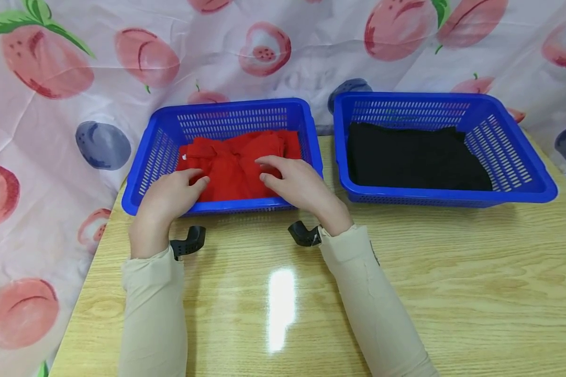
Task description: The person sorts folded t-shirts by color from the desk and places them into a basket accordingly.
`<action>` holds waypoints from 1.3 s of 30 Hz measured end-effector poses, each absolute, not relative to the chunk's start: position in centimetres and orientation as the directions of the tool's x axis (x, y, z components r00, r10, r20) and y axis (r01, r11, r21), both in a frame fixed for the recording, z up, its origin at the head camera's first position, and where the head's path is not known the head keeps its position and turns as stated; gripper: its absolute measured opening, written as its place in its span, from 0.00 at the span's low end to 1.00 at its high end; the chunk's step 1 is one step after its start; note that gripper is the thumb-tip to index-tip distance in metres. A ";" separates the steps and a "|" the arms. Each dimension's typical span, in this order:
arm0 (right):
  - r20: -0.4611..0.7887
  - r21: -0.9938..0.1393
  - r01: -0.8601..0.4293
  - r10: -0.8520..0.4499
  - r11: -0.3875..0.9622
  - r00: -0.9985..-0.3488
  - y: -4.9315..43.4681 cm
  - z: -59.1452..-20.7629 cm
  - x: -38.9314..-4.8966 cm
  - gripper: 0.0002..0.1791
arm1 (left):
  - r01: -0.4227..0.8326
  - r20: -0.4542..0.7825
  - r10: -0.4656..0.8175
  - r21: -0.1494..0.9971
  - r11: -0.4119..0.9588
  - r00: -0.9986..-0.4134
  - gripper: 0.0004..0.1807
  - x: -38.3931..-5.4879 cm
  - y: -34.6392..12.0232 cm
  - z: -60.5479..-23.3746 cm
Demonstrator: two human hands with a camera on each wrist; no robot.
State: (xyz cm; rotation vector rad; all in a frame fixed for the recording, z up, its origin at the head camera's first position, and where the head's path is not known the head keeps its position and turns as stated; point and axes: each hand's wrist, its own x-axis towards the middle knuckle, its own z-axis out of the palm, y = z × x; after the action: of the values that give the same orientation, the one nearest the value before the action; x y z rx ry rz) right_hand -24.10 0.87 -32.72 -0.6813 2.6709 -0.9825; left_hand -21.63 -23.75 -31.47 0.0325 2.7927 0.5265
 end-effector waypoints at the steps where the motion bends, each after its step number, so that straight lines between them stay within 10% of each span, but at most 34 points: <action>1: -0.037 -0.656 -0.351 -0.493 0.669 -0.869 0.9 -32.7 -24.1 0.23 | -0.029 -0.284 0.080 0.358 0.933 -0.955 0.30 -21.6 -23.7 -31.4; 39: 0.008 -0.553 -0.363 -0.431 0.750 -0.903 0.4 -32.8 -23.7 0.20 | -0.159 -0.295 -0.070 0.289 0.944 -0.953 0.37 -22.1 -23.0 -31.5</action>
State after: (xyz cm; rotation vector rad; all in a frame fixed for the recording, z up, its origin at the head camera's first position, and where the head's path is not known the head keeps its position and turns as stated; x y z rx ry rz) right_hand -23.72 0.38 -32.77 -0.6432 2.8258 -0.8548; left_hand -22.10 -22.98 -31.51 -0.1691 2.8155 0.4524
